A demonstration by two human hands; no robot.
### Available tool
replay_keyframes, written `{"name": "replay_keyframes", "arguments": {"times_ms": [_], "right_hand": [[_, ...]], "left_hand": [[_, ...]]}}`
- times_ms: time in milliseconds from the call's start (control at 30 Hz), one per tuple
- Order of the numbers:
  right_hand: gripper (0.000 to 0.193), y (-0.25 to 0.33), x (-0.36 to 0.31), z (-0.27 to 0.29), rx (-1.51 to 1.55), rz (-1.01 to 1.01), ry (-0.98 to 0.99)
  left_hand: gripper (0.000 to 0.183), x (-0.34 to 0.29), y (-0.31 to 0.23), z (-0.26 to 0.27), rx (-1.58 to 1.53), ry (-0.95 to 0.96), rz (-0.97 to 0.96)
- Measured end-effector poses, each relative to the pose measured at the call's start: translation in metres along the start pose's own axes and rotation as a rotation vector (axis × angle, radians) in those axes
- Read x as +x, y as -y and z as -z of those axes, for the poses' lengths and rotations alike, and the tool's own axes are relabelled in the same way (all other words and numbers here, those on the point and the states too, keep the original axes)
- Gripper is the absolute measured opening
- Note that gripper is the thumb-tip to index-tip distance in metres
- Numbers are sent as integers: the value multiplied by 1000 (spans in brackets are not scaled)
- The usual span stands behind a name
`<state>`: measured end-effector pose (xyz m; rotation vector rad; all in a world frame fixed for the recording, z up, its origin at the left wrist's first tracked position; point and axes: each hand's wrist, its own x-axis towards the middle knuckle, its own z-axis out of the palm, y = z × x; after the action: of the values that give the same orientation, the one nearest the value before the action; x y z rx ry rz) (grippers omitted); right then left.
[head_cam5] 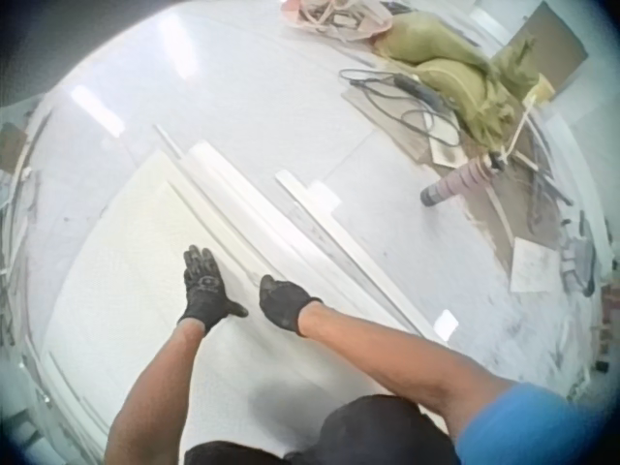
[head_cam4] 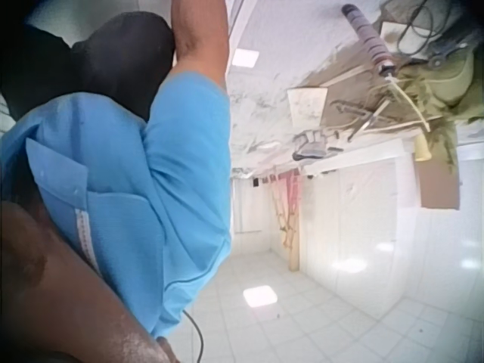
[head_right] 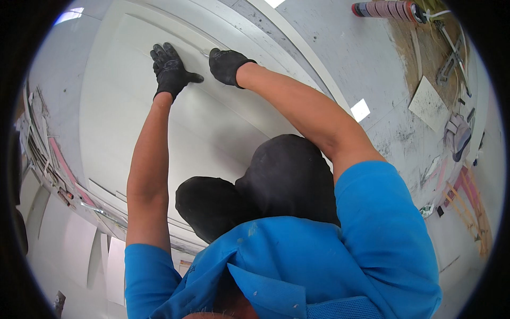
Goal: The person kneels on the floor and installs white rectangular floor tiles. They position each tile, press it into place, and use a yellow utility knife to trim the edges for a precise fit. Another worker is visible in the background.
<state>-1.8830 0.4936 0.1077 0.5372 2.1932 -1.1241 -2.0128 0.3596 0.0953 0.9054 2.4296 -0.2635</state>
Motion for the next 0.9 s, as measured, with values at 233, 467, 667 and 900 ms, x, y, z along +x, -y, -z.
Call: {"name": "replay_keyframes", "arguments": {"times_ms": [233, 467, 667, 900], "right_hand": [[26, -19, -34, -10, -15, -13, 31], [26, -43, -66, -25, 10, -24, 53], [25, -63, -95, -41, 42, -47, 49], [25, -77, -125, -51, 39, -100, 54]], "left_hand": [[150, 3, 3, -4, -21, 1, -9], [150, 4, 6, -5, 1, -19, -37], [149, 9, 9, -7, 43, -28, -52], [149, 9, 19, -18, 18, -93, -106]]}}
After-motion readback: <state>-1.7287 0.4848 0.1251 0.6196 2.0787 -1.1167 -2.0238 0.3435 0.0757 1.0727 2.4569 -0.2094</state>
